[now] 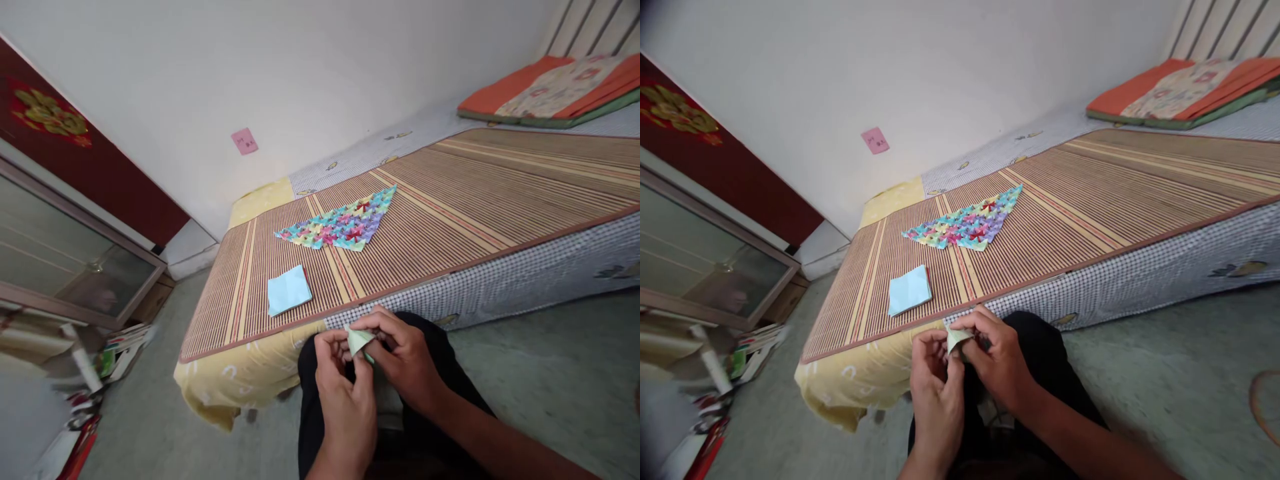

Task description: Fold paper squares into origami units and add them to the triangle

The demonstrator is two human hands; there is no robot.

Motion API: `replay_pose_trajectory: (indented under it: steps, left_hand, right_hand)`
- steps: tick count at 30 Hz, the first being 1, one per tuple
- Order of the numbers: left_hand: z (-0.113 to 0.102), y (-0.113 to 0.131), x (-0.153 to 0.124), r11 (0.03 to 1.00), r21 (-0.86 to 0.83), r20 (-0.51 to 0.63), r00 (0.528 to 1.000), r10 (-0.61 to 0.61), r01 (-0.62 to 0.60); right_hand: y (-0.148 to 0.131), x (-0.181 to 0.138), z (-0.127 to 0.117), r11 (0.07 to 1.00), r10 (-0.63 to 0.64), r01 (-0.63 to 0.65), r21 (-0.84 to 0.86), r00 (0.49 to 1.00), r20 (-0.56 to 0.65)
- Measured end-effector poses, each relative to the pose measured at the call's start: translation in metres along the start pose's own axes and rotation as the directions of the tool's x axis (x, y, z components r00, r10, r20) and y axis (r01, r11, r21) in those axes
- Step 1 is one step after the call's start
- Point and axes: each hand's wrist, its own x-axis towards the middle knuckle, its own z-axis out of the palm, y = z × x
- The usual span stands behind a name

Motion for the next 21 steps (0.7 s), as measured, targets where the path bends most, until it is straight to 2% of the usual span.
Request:
replay_pose_trajectory:
  steps: [4,9,15,18,21]
  left_hand:
    - [-0.004,0.002,0.002,1.000,0.022,-0.039,0.999,0.017,-0.016]
    - [-0.005,0.008,0.002,0.998,-0.067,-0.120,0.993,-0.022,0.014]
    - [-0.009,0.004,0.004,0.983,-0.165,-0.112,0.988,-0.104,0.085]
    - [-0.014,0.002,0.005,0.990,-0.125,-0.123,0.990,-0.076,0.060]
    - [-0.018,0.003,0.006,0.999,-0.034,-0.130,0.992,0.007,-0.012]
  right_hand:
    - [0.000,-0.005,0.002,0.999,-0.044,0.044,0.011,0.999,0.008]
    - [0.002,-0.007,0.001,0.992,-0.118,0.118,0.035,0.993,-0.011]
    - [0.005,-0.011,-0.002,0.988,-0.155,0.155,0.006,0.988,0.011]
    - [0.004,-0.011,-0.008,0.994,-0.094,0.091,0.054,0.994,0.055]
    - [0.000,-0.007,-0.014,0.985,0.044,-0.060,0.162,0.994,0.103]
